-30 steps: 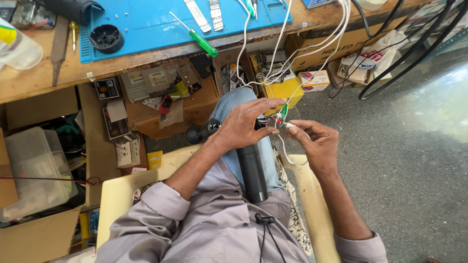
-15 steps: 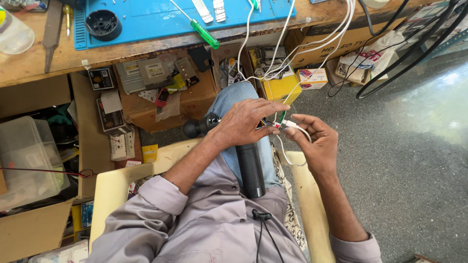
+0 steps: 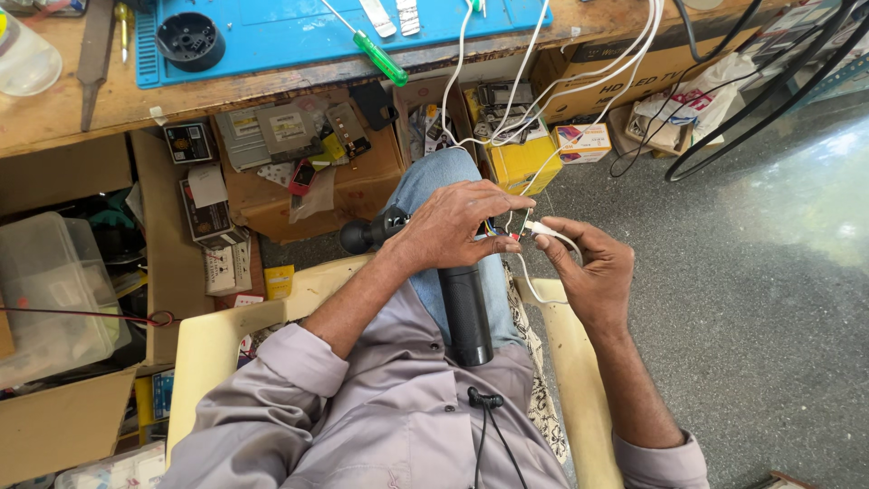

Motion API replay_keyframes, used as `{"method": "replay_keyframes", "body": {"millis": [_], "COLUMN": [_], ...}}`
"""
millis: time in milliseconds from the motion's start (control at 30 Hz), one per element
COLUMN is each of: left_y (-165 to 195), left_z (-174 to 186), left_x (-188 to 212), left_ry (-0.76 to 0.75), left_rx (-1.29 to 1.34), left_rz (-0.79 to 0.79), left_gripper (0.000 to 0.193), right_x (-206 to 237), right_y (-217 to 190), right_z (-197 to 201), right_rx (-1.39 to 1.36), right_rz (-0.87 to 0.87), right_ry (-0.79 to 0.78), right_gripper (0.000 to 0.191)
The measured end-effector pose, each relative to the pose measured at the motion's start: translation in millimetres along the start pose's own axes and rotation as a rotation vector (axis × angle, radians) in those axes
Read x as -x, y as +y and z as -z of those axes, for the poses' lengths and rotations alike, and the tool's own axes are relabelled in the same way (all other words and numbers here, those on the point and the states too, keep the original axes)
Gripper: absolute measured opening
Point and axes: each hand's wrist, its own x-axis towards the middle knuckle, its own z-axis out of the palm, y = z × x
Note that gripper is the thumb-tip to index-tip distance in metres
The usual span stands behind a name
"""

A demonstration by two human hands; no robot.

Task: The person connects a white cable to a small green circuit board, then places the board into a black cylindrical housing. They use a green-handled screwdriver to tighten screws on the housing while seated at a cluttered electronics workbench.

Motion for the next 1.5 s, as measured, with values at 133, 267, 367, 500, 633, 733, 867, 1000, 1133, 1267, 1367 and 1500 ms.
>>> {"method": "replay_keyframes", "body": {"millis": [133,267,367,500,633,733,867,1000,1133,1267,1367,1500], "left_y": [-1,-1,-1,1,3,3,5,9,15,33,47,58], "left_z": [-1,-3,-2,-2,-1,-2,-5,0,11,9,0,-11], "left_x": [1,1,1,1,2,3,4,1,7,30,47,58], "left_ry": [0.017,0.026,-0.002,0.031,0.075,0.095,0.105,0.101,0.272,0.372,0.294,0.303], "left_rx": [-0.003,-0.003,0.0,0.017,0.016,0.006,-0.033,-0.043,-0.023,0.202,0.359,0.404], "left_rz": [-0.015,-0.028,-0.022,-0.031,-0.057,-0.042,-0.04,-0.136,-0.207,0.207,0.331,0.275], "left_gripper": [0.059,0.058,0.058,0.061,0.069,0.068,0.062,0.064,0.065,0.034,0.028,0.027], "right_x": [0,0,1,2,-1,-5,-5,2,12,30,46,59], "right_y": [-2,-4,-5,2,18,30,38,38,35,31,26,21], "right_z": [1,0,0,2,2,1,3,5,2,-2,-5,-12], "right_rx": [0.012,0.004,0.051,-0.019,-0.295,-0.433,-0.461,-0.417,-0.464,-0.655,-0.683,-0.68], "right_rz": [0.002,0.025,0.033,0.005,-0.111,-0.13,-0.134,-0.115,-0.164,-0.238,-0.238,-0.244], "right_ry": [-0.005,-0.007,-0.012,-0.015,-0.03,-0.063,-0.092,-0.095,-0.009,0.024,-0.011,-0.048], "right_gripper": [0.023,0.022,0.022,0.023,0.025,0.025,0.023,0.02,0.018,0.017,0.017,0.02]}}
